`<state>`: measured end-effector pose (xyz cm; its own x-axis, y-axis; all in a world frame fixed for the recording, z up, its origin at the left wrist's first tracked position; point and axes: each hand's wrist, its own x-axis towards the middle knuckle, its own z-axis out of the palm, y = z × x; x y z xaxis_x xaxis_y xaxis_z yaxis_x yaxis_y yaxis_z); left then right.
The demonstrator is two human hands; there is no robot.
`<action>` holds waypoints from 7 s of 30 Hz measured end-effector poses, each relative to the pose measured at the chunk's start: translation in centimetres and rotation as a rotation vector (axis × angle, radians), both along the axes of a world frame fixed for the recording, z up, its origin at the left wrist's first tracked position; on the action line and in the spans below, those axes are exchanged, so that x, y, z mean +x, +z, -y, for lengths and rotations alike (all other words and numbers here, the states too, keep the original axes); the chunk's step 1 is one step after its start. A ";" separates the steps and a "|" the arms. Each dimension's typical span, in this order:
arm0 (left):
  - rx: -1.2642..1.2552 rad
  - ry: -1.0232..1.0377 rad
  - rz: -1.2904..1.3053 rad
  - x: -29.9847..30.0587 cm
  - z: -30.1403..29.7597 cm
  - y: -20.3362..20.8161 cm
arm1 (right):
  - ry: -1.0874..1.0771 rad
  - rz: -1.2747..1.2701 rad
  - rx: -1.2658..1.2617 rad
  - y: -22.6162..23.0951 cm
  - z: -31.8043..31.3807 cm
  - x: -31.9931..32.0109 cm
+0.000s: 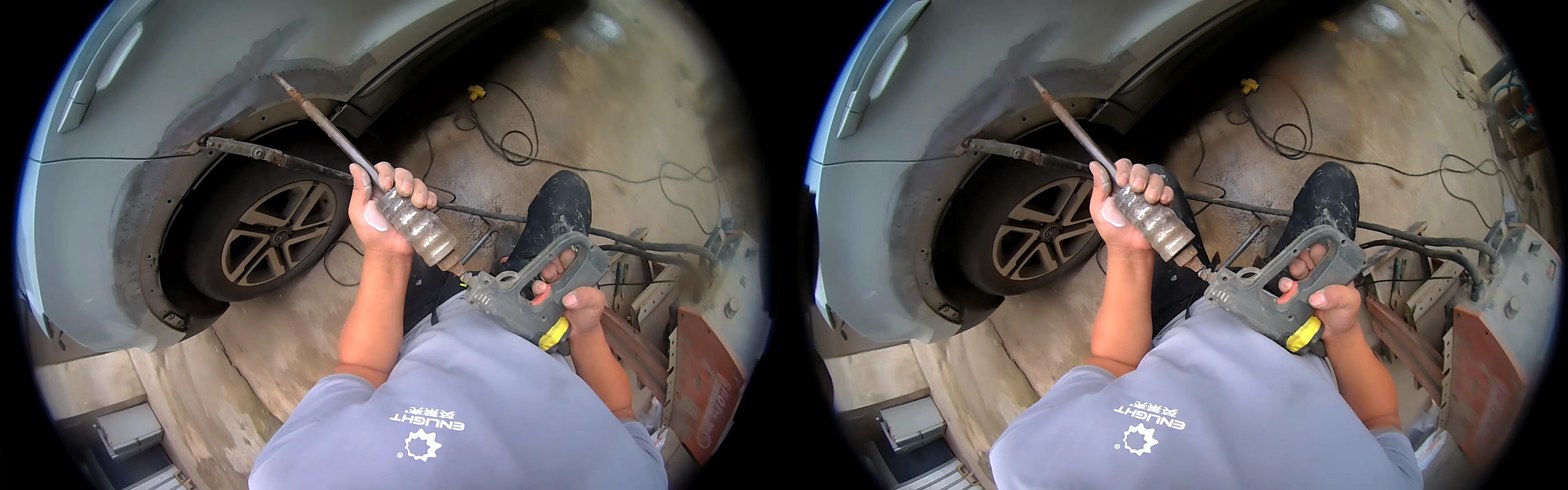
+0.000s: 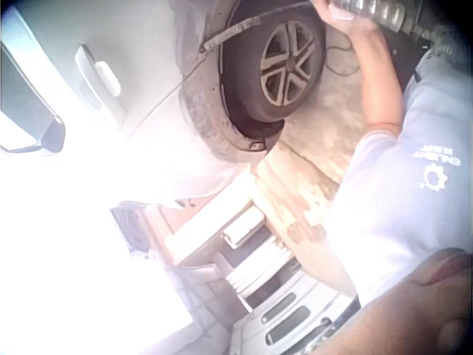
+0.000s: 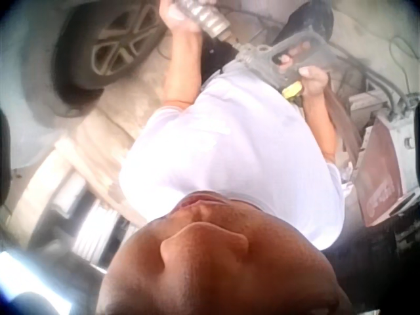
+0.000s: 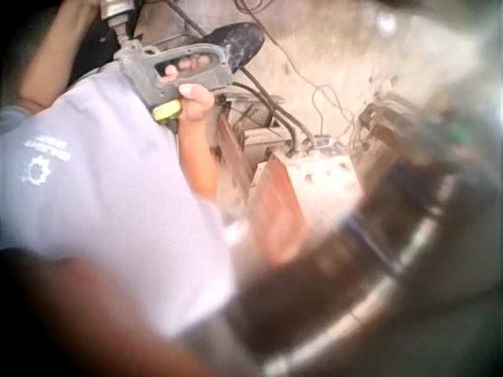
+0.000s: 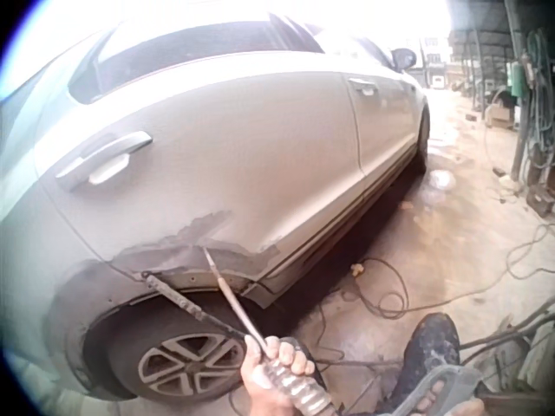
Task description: The person uses a pneumatic dent puller and a hammer to repair a dent on the rear quarter panel of a silver car. They repeatedly attach the puller to the dented area, apply tension, and strike the tool with a hammer to gradually flatten the panel.
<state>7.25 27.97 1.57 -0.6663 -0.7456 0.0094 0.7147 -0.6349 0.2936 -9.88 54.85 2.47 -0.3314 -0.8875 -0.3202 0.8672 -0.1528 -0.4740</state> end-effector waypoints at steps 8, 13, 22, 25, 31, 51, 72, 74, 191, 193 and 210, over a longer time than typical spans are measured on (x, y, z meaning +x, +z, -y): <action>-0.009 0.003 -0.014 -0.2 0.1 0.0 | 0.006 0.003 -0.008 0.1 -0.1 0.0; -0.025 0.029 0.020 -0.2 -0.2 0.5 | 0.015 -0.056 -0.025 0.5 0.2 0.2; 0.002 0.058 0.065 0.3 5.2 1.5 | 0.080 -0.087 -0.089 0.3 0.2 0.1; 0.053 0.073 0.096 0.0 4.9 2.0 | 0.072 -0.088 -0.093 -0.7 -0.2 -0.3; 0.088 0.175 0.284 -0.2 -0.8 1.1 | 0.049 -0.027 -0.085 -2.1 -0.9 -0.5; 0.049 0.138 0.465 1.3 -1.5 1.3 | 0.077 -0.036 -0.073 -2.8 0.7 -2.7; 0.060 0.170 0.357 1.5 -1.3 2.4 | 0.081 -0.041 -0.075 -3.0 0.1 -3.5; 0.068 0.168 0.359 1.6 -1.3 2.3 | 0.083 -0.014 -0.093 -3.6 -0.1 -3.5; -0.251 0.017 0.589 0.3 -2.7 1.2 | 0.388 -1.116 1.004 -36.8 -14.5 -10.7; -0.232 -0.016 0.591 -0.4 -2.7 1.0 | 0.487 -1.125 1.043 -41.2 -14.1 -13.0; -0.177 -0.023 0.733 -4.8 -6.6 2.0 | 0.467 -0.531 1.204 -53.6 -19.8 -8.9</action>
<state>2.47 34.55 3.54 -0.5636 -0.7599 -0.3239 0.2837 -0.5464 0.7881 -18.79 74.66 -51.10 -0.4053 -0.2211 -0.8871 0.4023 0.8282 -0.3902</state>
